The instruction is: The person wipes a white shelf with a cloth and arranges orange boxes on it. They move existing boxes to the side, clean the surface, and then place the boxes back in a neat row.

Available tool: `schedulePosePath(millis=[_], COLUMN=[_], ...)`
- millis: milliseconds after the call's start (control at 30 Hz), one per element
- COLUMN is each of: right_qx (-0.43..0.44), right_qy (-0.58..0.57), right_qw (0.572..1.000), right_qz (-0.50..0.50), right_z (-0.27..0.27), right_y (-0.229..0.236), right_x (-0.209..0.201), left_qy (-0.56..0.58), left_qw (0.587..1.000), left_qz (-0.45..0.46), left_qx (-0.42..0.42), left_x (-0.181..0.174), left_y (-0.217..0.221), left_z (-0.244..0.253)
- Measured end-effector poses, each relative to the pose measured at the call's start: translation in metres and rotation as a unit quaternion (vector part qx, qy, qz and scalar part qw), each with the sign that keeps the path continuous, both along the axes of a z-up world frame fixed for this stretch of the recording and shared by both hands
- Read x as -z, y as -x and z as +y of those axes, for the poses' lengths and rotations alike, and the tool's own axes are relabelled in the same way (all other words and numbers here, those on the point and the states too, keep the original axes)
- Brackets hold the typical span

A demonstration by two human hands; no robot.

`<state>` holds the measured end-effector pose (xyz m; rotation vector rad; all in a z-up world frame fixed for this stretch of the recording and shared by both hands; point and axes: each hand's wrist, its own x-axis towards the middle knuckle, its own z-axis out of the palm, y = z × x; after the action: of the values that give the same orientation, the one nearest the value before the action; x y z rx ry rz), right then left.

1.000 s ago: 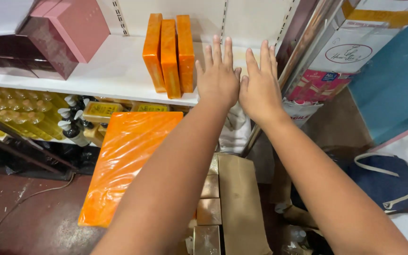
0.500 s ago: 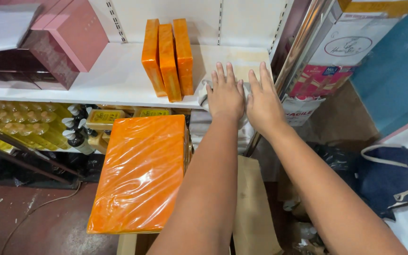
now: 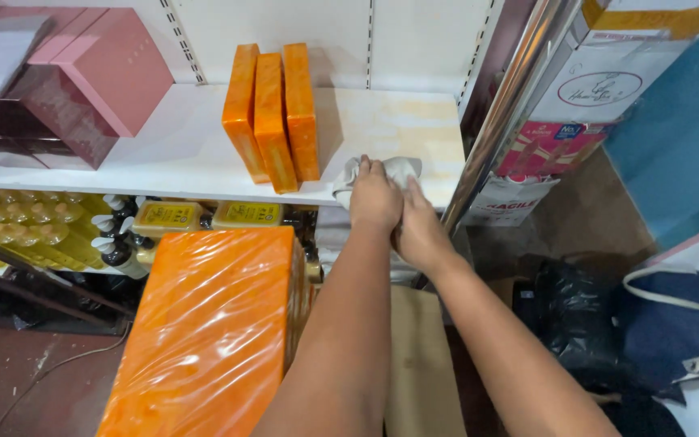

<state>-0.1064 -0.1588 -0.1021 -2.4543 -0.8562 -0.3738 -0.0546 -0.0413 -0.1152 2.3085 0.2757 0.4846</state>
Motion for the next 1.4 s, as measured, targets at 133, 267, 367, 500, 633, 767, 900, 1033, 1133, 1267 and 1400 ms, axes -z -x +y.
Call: schedulePosePath(millis=[133,267,367,500,633,767,900,1033,1133,1267,1400], right_qx=[0.067,0.116,0.121,0.187,0.221,0.236,0.222,0.197,0.176,0.130,0.101], right_qy=[-0.017,0.105,0.108,0.161,0.075,0.020,-0.053,-0.103,-0.145,-0.505,-0.650], right_qw=[0.995,0.985,0.984,0.965,0.969,0.967,0.972,0.974,0.973,0.832,0.716], right_qz=[0.076,0.069,0.070,0.083,0.080,0.088,0.056,0.034,0.016,0.190,0.233], right_z=[0.015,0.022,0.026,0.036,0.039,0.041,0.036,0.026,0.016,0.019,0.022], right_y=[-0.014,-0.014,-0.039,-0.066,-0.101,-0.134,-0.143,-0.121,-0.099,-0.094,-0.094], right_x=[0.020,-0.001,0.004,0.004,0.021,0.040,0.048,0.046,0.039,0.034,0.034], left_qy=[0.012,0.027,0.021,-0.030,0.013,-0.047,-0.063,-0.048,-0.013,-0.054,-0.128], left_qw=[1.000,0.996,0.994,0.995,0.997,0.995,0.993,0.996,0.996,0.991,0.979], left_qz=[-0.026,-0.079,-0.111,-0.091,-0.051,0.004,0.077,0.068,0.084,0.120,0.160], left_qx=[0.009,0.020,0.001,-0.042,0.056,0.087,0.069,0.017,-0.039,-0.039,0.021], left_x=[-0.013,-0.017,-0.025,-0.028,0.006,-0.003,-0.018,-0.032,-0.044,-0.040,-0.038], left_y=[0.015,0.013,0.011,0.006,-0.019,-0.031,-0.047,-0.044,-0.037,-0.043,-0.044], left_z=[0.006,0.015,0.012,0.010,0.024,0.025,0.018,0.002,-0.014,-0.019,-0.019])
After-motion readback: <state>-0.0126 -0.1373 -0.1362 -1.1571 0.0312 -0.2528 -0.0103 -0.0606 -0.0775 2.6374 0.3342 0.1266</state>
